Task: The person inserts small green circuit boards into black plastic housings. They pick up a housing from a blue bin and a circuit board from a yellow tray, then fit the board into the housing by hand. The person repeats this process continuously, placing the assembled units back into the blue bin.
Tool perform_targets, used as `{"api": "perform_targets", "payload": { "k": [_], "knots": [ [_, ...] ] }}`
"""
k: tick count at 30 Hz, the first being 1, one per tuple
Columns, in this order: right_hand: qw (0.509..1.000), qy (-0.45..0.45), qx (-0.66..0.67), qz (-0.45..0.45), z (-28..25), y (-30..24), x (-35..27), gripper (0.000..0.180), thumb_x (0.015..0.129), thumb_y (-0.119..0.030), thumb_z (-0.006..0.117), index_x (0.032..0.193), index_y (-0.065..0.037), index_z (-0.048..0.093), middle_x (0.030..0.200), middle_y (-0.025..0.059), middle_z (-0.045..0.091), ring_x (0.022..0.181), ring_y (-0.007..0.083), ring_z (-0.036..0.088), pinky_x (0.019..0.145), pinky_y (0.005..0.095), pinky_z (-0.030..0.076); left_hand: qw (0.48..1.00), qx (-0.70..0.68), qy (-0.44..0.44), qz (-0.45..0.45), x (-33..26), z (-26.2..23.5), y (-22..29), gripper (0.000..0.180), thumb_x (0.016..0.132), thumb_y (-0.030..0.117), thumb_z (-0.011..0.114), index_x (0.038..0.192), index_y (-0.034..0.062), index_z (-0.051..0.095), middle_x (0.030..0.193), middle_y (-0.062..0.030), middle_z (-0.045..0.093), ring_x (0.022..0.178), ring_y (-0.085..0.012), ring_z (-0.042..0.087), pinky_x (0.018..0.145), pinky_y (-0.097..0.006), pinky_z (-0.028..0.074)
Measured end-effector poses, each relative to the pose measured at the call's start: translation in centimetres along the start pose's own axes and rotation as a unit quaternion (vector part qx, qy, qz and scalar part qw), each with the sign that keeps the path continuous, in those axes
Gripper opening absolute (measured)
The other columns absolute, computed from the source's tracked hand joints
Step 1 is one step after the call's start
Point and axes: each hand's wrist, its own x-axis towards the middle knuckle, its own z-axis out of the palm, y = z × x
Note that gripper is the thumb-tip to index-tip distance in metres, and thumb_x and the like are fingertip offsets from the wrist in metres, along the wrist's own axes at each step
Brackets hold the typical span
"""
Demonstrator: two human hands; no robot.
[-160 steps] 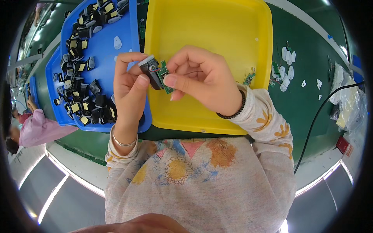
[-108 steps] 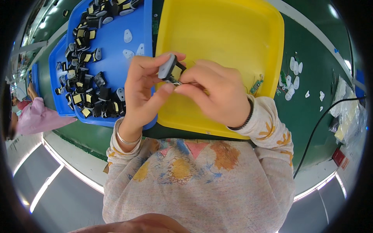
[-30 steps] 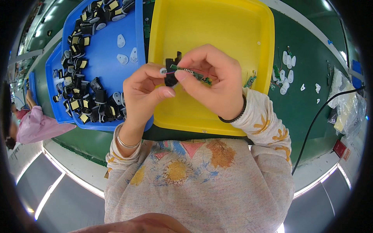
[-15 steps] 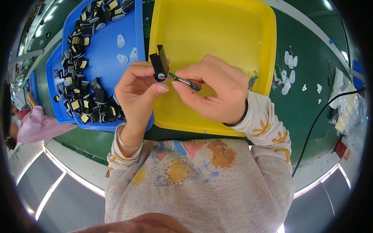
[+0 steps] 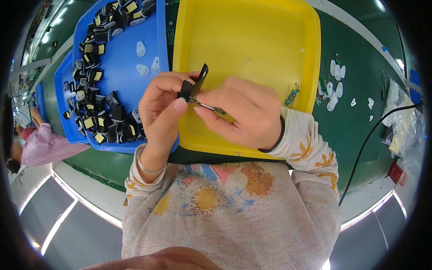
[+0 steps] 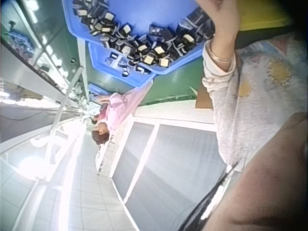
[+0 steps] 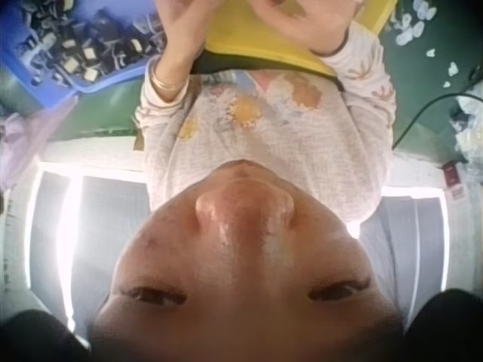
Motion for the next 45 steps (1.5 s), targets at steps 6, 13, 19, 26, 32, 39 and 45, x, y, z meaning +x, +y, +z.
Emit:
{"api": "perform_targets", "payload": {
  "k": [6, 13, 19, 26, 32, 39, 45],
  "knots": [
    [0.999, -0.032, -0.021, -0.03, 0.0, 0.1, -0.1, 0.025, 0.064, 0.0, 0.07, 0.085, -0.002, 0.059, 0.066, 0.0083, 0.057, 0.051, 0.0192, 0.054, 0.045, 0.0259, 0.041, 0.999, 0.023, -0.011, 0.026, 0.0, 0.0, 0.0, 0.014, 0.077, -0.003, 0.051, 0.091, -0.0041, 0.049, 0.095, -0.0115, 0.05, 0.1, -0.0242, 0.048, 0.092, -0.036, 0.033],
    [0.988, -0.049, 0.067, 0.134, 0.2, 0.0, 0.0, 0.014, 0.069, -0.002, 0.065, 0.082, -0.001, 0.059, 0.068, 0.0072, 0.056, 0.055, 0.0162, 0.055, 0.05, 0.024, 0.043, 0.994, 0.1, 0.045, 0.008, -0.1, 0.6, 0.2, 0.018, 0.076, -0.003, 0.055, 0.093, -0.0019, 0.048, 0.094, -0.0121, 0.049, 0.092, -0.0188, 0.048, 0.087, -0.031, 0.037],
    [0.913, -0.025, 0.317, 0.257, 0.5, 1.1, -0.7, 0.012, 0.076, 0.0, 0.061, 0.087, 0.002, 0.056, 0.074, 0.0055, 0.059, 0.065, 0.0092, 0.058, 0.058, 0.0202, 0.046, 0.972, 0.213, 0.04, 0.088, 0.1, -0.3, -0.4, 0.031, 0.074, 0.003, 0.065, 0.099, 0.003, 0.045, 0.094, -0.01, 0.051, 0.081, -0.0141, 0.051, 0.071, -0.023, 0.041],
    [0.838, -0.031, 0.434, 0.33, 0.0, 0.8, -0.4, 0.013, 0.078, -0.001, 0.059, 0.089, 0.003, 0.053, 0.072, 0.0049, 0.058, 0.063, 0.0095, 0.058, 0.057, 0.0197, 0.047, 0.998, 0.004, 0.039, -0.045, -0.1, -0.4, 0.2, 0.033, 0.08, 0.003, 0.056, 0.107, 0.0032, 0.037, 0.097, -0.0103, 0.053, 0.084, -0.0133, 0.053, 0.074, -0.024, 0.042],
    [0.802, -0.027, 0.48, 0.355, 0.0, 1.1, -0.3, 0.013, 0.079, -0.003, 0.059, 0.087, 0.001, 0.051, 0.075, 0.0044, 0.057, 0.061, 0.0083, 0.058, 0.055, 0.0183, 0.047, 0.994, -0.013, 0.015, -0.107, 0.0, 0.6, 0.0, 0.033, 0.081, 0.002, 0.054, 0.109, 0.0025, 0.036, 0.104, -0.012, 0.052, 0.094, -0.0154, 0.051, 0.082, -0.029, 0.041],
    [0.791, -0.028, 0.49, 0.366, 0.1, 0.7, -0.4, 0.012, 0.079, -0.003, 0.059, 0.086, 0.0, 0.05, 0.074, 0.0042, 0.057, 0.06, 0.008, 0.058, 0.055, 0.0183, 0.047, 0.996, 0.093, 0.007, -0.008, -0.2, 0.3, -1.0, 0.037, 0.079, 0.004, 0.059, 0.109, 0.0038, 0.038, 0.11, -0.0169, 0.053, 0.088, -0.016, 0.055, 0.07, -0.026, 0.043],
    [0.773, -0.078, 0.485, 0.402, -0.3, 0.5, -0.2, 0.012, 0.081, -0.007, 0.057, 0.087, 0.001, 0.051, 0.072, 0.0033, 0.056, 0.059, 0.0083, 0.056, 0.055, 0.02, 0.048, 0.978, 0.192, 0.007, 0.08, -0.1, -0.1, -1.3, 0.038, 0.075, 0.007, 0.064, 0.107, 0.0031, 0.043, 0.111, -0.0183, 0.055, 0.081, -0.0165, 0.057, 0.062, -0.024, 0.045]
  ]
}}
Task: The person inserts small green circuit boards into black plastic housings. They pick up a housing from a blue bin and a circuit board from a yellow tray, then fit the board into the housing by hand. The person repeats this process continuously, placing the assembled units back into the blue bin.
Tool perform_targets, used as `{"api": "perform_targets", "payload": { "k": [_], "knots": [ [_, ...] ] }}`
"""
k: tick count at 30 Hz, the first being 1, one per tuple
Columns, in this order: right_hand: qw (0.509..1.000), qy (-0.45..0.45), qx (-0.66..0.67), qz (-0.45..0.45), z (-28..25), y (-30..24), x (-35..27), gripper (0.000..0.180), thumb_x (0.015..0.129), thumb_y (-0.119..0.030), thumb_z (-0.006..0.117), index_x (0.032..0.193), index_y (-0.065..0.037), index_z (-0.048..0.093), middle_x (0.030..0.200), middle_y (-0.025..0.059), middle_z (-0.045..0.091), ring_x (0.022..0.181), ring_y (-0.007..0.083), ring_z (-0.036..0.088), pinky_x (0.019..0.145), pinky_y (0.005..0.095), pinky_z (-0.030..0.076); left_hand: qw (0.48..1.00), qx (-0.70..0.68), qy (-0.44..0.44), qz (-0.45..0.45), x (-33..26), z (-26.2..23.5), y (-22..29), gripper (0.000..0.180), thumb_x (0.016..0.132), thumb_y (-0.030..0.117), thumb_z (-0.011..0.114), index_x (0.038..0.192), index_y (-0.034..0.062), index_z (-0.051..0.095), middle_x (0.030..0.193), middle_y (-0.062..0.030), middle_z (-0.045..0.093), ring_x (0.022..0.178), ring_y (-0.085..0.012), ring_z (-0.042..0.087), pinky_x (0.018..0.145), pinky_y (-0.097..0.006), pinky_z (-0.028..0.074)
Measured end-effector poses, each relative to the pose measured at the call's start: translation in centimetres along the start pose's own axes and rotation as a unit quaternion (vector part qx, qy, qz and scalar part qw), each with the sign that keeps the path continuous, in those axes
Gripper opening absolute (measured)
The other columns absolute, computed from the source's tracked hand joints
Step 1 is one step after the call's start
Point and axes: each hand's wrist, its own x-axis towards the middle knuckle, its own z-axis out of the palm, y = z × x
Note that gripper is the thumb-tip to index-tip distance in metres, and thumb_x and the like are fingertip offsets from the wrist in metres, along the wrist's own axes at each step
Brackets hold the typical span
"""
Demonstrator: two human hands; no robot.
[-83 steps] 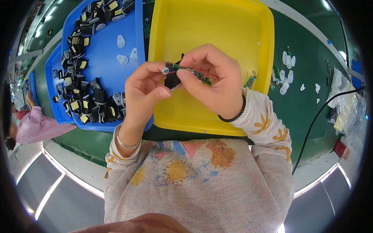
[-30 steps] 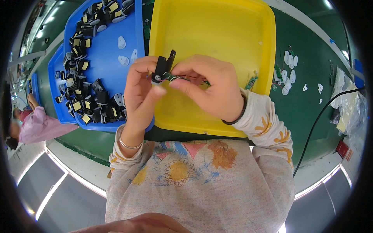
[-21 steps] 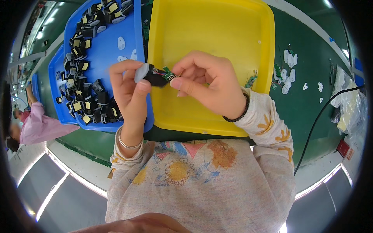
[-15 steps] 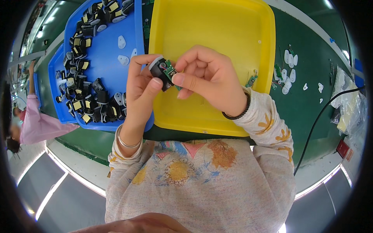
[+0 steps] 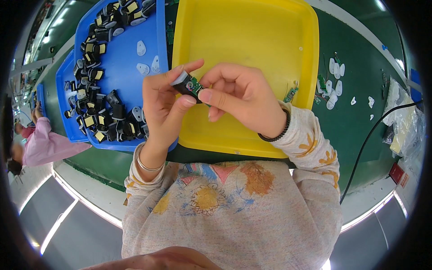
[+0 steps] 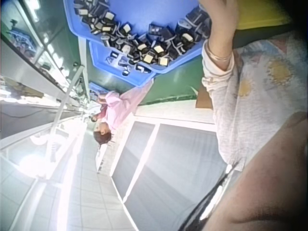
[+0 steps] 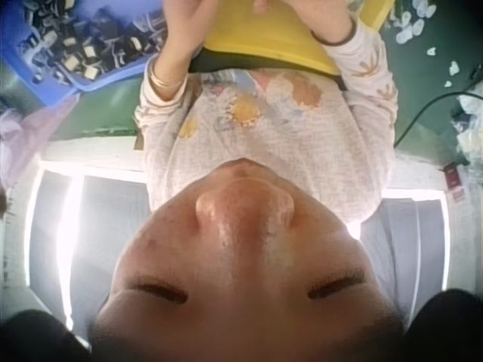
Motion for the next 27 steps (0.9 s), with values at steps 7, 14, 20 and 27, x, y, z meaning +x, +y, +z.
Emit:
{"api": "perform_targets", "payload": {
  "k": [7, 14, 20, 27],
  "knots": [
    [0.996, 0.011, -0.055, -0.068, 0.3, 0.6, -0.3, 0.009, 0.08, -0.006, 0.057, 0.083, 0.001, 0.052, 0.069, 0.0035, 0.053, 0.059, 0.0093, 0.055, 0.054, 0.0216, 0.046, 0.998, 0.038, -0.01, 0.041, 0.2, 0.1, 0.2, 0.037, 0.074, 0.002, 0.063, 0.106, 0.0021, 0.044, 0.116, -0.0217, 0.05, 0.086, -0.0192, 0.058, 0.067, -0.025, 0.047],
    [0.852, 0.083, -0.43, -0.286, 0.9, 0.2, -0.4, 0.011, 0.07, 0.003, 0.063, 0.075, 0.001, 0.053, 0.067, 0.0076, 0.052, 0.053, 0.0152, 0.056, 0.049, 0.0227, 0.044, 0.996, -0.071, -0.032, -0.041, 0.3, 0.3, 0.9, 0.037, 0.078, 0.001, 0.054, 0.111, 0.0037, 0.038, 0.12, -0.0275, 0.041, 0.1, -0.025, 0.053, 0.084, -0.034, 0.043],
    [0.955, 0.068, -0.234, -0.167, 1.1, 0.3, -0.5, 0.011, 0.07, 0.002, 0.063, 0.075, 0.0, 0.054, 0.067, 0.005, 0.053, 0.056, 0.0118, 0.056, 0.05, 0.0217, 0.043, 0.996, -0.036, -0.041, -0.064, 0.4, -0.6, 1.6, 0.031, 0.078, 0.002, 0.055, 0.106, 0.0009, 0.043, 0.114, -0.0254, 0.048, 0.097, -0.0235, 0.055, 0.082, -0.034, 0.045],
    [0.815, 0.01, -0.528, -0.239, -1.4, -2.8, 4.1, 0.007, 0.076, -0.008, 0.06, 0.076, -0.003, 0.056, 0.065, 0.0026, 0.054, 0.058, 0.0115, 0.056, 0.052, 0.023, 0.043, 0.936, 0.346, 0.007, -0.067, 1.4, -5.2, 2.9, 0.039, 0.072, 0.008, 0.065, 0.108, 0.002, 0.05, 0.103, -0.0129, 0.057, 0.093, -0.0224, 0.055, 0.076, -0.032, 0.045]
  ]
}}
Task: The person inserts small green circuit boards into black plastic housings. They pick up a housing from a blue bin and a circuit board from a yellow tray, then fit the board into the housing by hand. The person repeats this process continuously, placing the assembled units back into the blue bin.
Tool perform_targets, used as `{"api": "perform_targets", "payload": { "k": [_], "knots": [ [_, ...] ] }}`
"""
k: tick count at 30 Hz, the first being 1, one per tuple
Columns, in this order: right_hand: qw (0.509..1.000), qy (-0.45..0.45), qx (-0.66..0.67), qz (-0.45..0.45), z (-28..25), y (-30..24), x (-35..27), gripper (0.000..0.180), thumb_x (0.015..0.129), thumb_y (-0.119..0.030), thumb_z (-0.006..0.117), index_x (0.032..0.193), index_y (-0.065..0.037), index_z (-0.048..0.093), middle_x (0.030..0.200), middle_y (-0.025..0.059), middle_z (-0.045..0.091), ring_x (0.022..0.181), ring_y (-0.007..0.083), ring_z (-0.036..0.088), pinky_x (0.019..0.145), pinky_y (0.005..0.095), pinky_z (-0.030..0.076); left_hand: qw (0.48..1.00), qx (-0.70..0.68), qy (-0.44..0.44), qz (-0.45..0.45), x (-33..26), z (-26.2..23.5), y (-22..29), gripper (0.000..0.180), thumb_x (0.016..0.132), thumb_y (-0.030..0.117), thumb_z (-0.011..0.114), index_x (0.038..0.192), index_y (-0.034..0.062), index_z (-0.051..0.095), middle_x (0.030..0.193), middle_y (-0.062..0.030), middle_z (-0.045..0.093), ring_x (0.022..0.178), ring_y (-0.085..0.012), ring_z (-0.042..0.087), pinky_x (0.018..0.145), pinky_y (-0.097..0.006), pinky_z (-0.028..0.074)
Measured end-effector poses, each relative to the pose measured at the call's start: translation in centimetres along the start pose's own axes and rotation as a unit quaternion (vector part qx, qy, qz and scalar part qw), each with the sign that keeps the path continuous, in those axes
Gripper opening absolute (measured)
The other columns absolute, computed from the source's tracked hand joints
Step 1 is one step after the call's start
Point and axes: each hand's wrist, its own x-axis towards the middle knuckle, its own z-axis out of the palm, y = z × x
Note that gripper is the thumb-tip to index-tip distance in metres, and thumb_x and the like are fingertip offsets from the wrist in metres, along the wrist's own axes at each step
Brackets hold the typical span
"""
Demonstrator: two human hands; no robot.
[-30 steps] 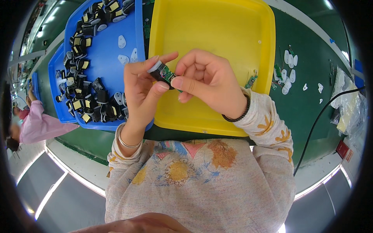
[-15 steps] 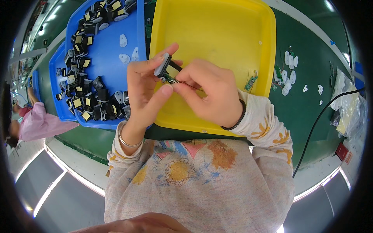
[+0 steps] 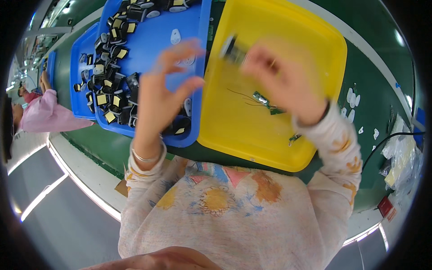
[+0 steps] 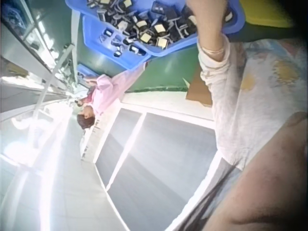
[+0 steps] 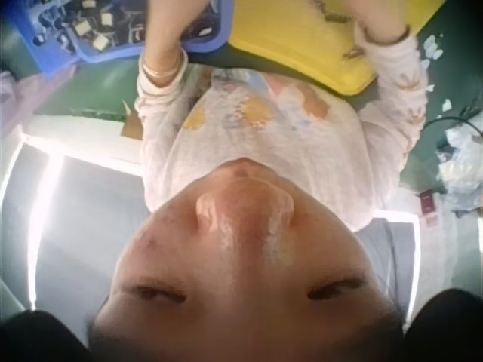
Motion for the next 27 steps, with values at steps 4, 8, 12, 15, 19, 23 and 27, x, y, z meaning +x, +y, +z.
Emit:
{"api": "perform_targets", "payload": {
  "k": [4, 8, 12, 15, 19, 23, 27],
  "knots": [
    [0.946, 0.137, -0.292, -0.047, -5.8, 8.8, 6.9, 0.015, 0.078, -0.018, 0.058, 0.086, -0.005, 0.055, 0.071, 0.0089, 0.057, 0.062, 0.0207, 0.056, 0.056, 0.0274, 0.044, 0.86, 0.5, 0.098, -0.003, 0.2, -5.8, -5.8, 0.031, 0.068, 0.017, 0.066, 0.094, 0.0074, 0.054, 0.098, -0.0084, 0.055, 0.094, -0.0282, 0.048, 0.075, -0.036, 0.042],
    [0.899, 0.111, -0.413, 0.099, -8.5, 14.4, 11.0, 0.018, 0.072, -0.018, 0.059, 0.085, -0.005, 0.056, 0.083, 0.0112, 0.058, 0.08, 0.0289, 0.054, 0.069, 0.0372, 0.044, 0.783, 0.608, 0.116, -0.067, 0.3, -8.8, -10.2, 0.026, 0.065, 0.011, 0.066, 0.089, 0.0109, 0.057, 0.094, -0.0032, 0.055, 0.093, -0.025, 0.048, 0.071, -0.035, 0.043],
    [0.889, 0.112, -0.445, 0.001, -9.5, 20.8, 11.9, 0.02, 0.078, -0.024, 0.057, 0.09, -0.008, 0.057, 0.089, 0.0087, 0.06, 0.081, 0.0271, 0.056, 0.072, 0.0352, 0.044, 0.822, 0.562, 0.069, -0.057, 1.1, -9.7, -12.5, 0.019, 0.065, 0.012, 0.064, 0.083, 0.0127, 0.059, 0.083, -0.0029, 0.054, 0.086, -0.0234, 0.049, 0.068, -0.035, 0.042],
    [0.902, 0.11, -0.341, -0.24, -0.3, 7.9, 11.6, 0.016, 0.073, -0.018, 0.059, 0.083, -0.005, 0.057, 0.092, 0.0111, 0.056, 0.089, 0.029, 0.05, 0.076, 0.036, 0.041, 0.822, 0.561, 0.085, -0.048, 0.4, -10.1, -11.8, 0.01, 0.071, 0.013, 0.06, 0.081, 0.0105, 0.057, 0.078, -0.0046, 0.055, 0.083, -0.0239, 0.051, 0.07, -0.035, 0.042],
    [0.933, -0.009, -0.266, -0.241, 2.9, 5.1, 8.4, 0.018, 0.078, -0.023, 0.057, 0.082, -0.006, 0.056, 0.105, 0.0115, 0.052, 0.098, 0.0298, 0.046, 0.087, 0.0362, 0.037, 0.893, 0.423, 0.154, -0.019, 1.8, -9.2, -10.4, 0.012, 0.08, 0.013, 0.052, 0.088, 0.0039, 0.053, 0.085, -0.0104, 0.056, 0.085, -0.0285, 0.052, 0.074, -0.037, 0.041],
    [0.938, -0.158, -0.309, -0.029, 1.7, 5.5, 7.1, 0.025, 0.076, -0.027, 0.059, 0.086, -0.004, 0.055, 0.112, 0.0123, 0.049, 0.1, 0.03, 0.046, 0.091, 0.0365, 0.035, 0.939, 0.283, 0.184, -0.064, 1.5, -8.6, -7.3, 0.014, 0.083, 0.01, 0.047, 0.092, -0.0007, 0.051, 0.086, -0.0143, 0.056, 0.076, -0.0299, 0.054, 0.069, -0.033, 0.042],
    [0.946, -0.02, -0.307, -0.107, 2.3, 5.7, 5.7, 0.052, 0.073, -0.036, 0.061, 0.111, -0.003, 0.048, 0.124, 0.0153, 0.04, 0.113, 0.0304, 0.039, 0.096, 0.0386, 0.031, 0.943, 0.287, 0.163, -0.051, 0.4, -8.7, -6.5, 0.018, 0.085, 0.009, 0.045, 0.097, 0.0, 0.054, 0.077, -0.0051, 0.055, 0.06, -0.0098, 0.043, 0.057, -0.024, 0.037]
  ]
}}
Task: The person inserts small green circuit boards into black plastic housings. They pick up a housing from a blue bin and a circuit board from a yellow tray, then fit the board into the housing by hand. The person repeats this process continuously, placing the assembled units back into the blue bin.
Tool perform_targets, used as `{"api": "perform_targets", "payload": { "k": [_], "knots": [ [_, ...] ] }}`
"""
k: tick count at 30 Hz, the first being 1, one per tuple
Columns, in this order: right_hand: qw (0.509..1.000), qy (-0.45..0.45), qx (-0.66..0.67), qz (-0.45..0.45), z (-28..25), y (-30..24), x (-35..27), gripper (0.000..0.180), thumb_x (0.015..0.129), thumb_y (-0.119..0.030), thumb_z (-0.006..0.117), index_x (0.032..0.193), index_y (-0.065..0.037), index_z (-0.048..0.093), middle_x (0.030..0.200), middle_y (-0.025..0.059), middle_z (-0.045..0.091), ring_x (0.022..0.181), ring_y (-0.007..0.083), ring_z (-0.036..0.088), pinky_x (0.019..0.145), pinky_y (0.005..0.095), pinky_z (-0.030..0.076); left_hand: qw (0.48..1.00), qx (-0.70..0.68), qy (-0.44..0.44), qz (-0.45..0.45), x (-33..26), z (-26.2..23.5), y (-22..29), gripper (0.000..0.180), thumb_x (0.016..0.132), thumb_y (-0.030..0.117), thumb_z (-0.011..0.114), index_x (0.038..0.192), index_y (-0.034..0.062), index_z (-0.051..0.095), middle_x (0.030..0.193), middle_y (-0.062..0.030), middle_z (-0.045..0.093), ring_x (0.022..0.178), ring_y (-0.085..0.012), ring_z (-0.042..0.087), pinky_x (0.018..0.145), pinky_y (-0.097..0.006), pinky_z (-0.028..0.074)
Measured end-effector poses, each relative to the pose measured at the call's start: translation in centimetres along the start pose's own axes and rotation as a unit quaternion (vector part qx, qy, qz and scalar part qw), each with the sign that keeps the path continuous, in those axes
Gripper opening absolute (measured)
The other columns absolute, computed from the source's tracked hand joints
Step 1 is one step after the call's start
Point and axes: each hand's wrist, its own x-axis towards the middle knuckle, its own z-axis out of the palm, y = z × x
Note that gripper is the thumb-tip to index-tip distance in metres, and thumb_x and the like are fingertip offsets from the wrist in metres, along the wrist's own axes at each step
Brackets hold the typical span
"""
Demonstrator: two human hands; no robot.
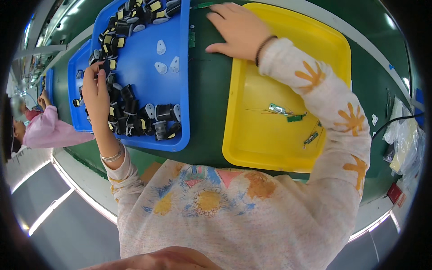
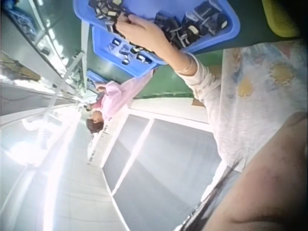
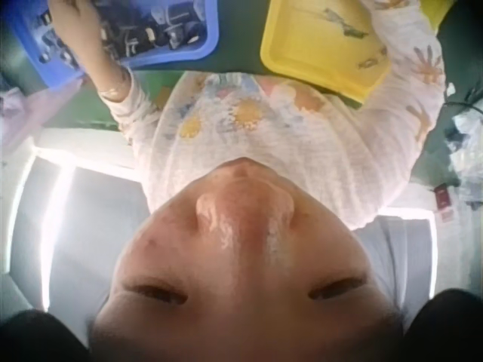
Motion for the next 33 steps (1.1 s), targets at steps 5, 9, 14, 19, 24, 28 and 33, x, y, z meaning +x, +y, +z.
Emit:
{"api": "perform_targets", "payload": {
  "k": [5, 9, 14, 19, 24, 28, 33],
  "knots": [
    [0.983, -0.129, -0.121, 0.036, 3.7, 2.0, 6.1, 0.093, 0.068, -0.063, 0.052, 0.132, -0.002, 0.024, 0.136, 0.0181, 0.025, 0.127, 0.0315, 0.02, 0.101, 0.0481, 0.021, 0.999, -0.042, -0.01, 0.009, -0.2, -0.2, 1.4, 0.019, 0.085, 0.008, 0.046, 0.099, 0.0008, 0.055, 0.081, -0.0019, 0.055, 0.06, -0.0084, 0.04, 0.055, -0.022, 0.034],
    [0.99, -0.141, -0.001, -0.029, 3.6, -1.1, 3.5, 0.096, 0.065, -0.065, 0.053, 0.13, 0.001, 0.026, 0.135, 0.0212, 0.025, 0.126, 0.0355, 0.021, 0.1, 0.0497, 0.02, 0.993, -0.084, -0.047, -0.065, -0.8, -1.6, 2.4, 0.016, 0.085, 0.006, 0.045, 0.097, -0.0014, 0.052, 0.098, -0.0089, 0.058, 0.076, -0.0139, 0.052, 0.068, -0.026, 0.043],
    [0.988, -0.143, -0.028, -0.044, 2.5, -5.6, -1.7, 0.088, 0.067, -0.052, 0.061, 0.127, 0.004, 0.028, 0.132, 0.0215, 0.029, 0.124, 0.0342, 0.025, 0.1, 0.0469, 0.023, 0.993, -0.084, -0.058, -0.064, -1.8, -1.2, 1.1, 0.013, 0.085, 0.006, 0.046, 0.094, -0.0018, 0.052, 0.1, -0.0096, 0.058, 0.077, -0.0143, 0.053, 0.069, -0.026, 0.044],
    [0.993, -0.109, -0.037, -0.021, 2.6, -7.1, -1.1, 0.066, 0.065, -0.041, 0.065, 0.109, 0.003, 0.046, 0.111, 0.0145, 0.044, 0.099, 0.0258, 0.042, 0.079, 0.0361, 0.037, 0.991, -0.11, -0.061, -0.04, -1.8, -0.5, 1.4, 0.013, 0.084, 0.007, 0.048, 0.093, -0.0014, 0.052, 0.1, -0.0099, 0.059, 0.083, -0.0167, 0.055, 0.071, -0.028, 0.044],
    [0.997, -0.035, -0.07, -0.002, 4.0, -7.0, -1.3, 0.034, 0.069, -0.025, 0.063, 0.094, -0.004, 0.054, 0.095, 0.0081, 0.045, 0.088, 0.0208, 0.045, 0.066, 0.0282, 0.04, 0.988, -0.11, -0.084, -0.07, -1.7, -0.5, 2.8, 0.011, 0.086, 0.007, 0.046, 0.09, -0.0001, 0.052, 0.1, -0.0057, 0.058, 0.077, -0.0085, 0.048, 0.069, -0.021, 0.04],
    [0.996, -0.064, -0.064, 0.015, 4.2, -7.2, -1.1, 0.025, 0.069, -0.014, 0.059, 0.092, -0.004, 0.056, 0.094, 0.0075, 0.046, 0.087, 0.0215, 0.047, 0.064, 0.0286, 0.045, 0.965, -0.257, -0.038, 0.047, -4.0, 0.8, 5.5, 0.009, 0.083, 0.004, 0.042, 0.086, -0.0005, 0.049, 0.101, -0.0096, 0.056, 0.087, -0.0156, 0.051, 0.08, -0.027, 0.039],
    [0.996, -0.09, -0.026, -0.009, 3.9, -7.0, -1.1, 0.025, 0.069, -0.007, 0.055, 0.093, -0.003, 0.057, 0.096, 0.0091, 0.049, 0.086, 0.0244, 0.049, 0.068, 0.0312, 0.048, 0.844, -0.125, -0.29, 0.434, -7.9, 2.1, 10.8, 0.016, 0.067, 0.007, 0.056, 0.08, 0.007, 0.046, 0.094, -0.0073, 0.058, 0.086, -0.0219, 0.056, 0.081, -0.039, 0.037]
  ]
}}
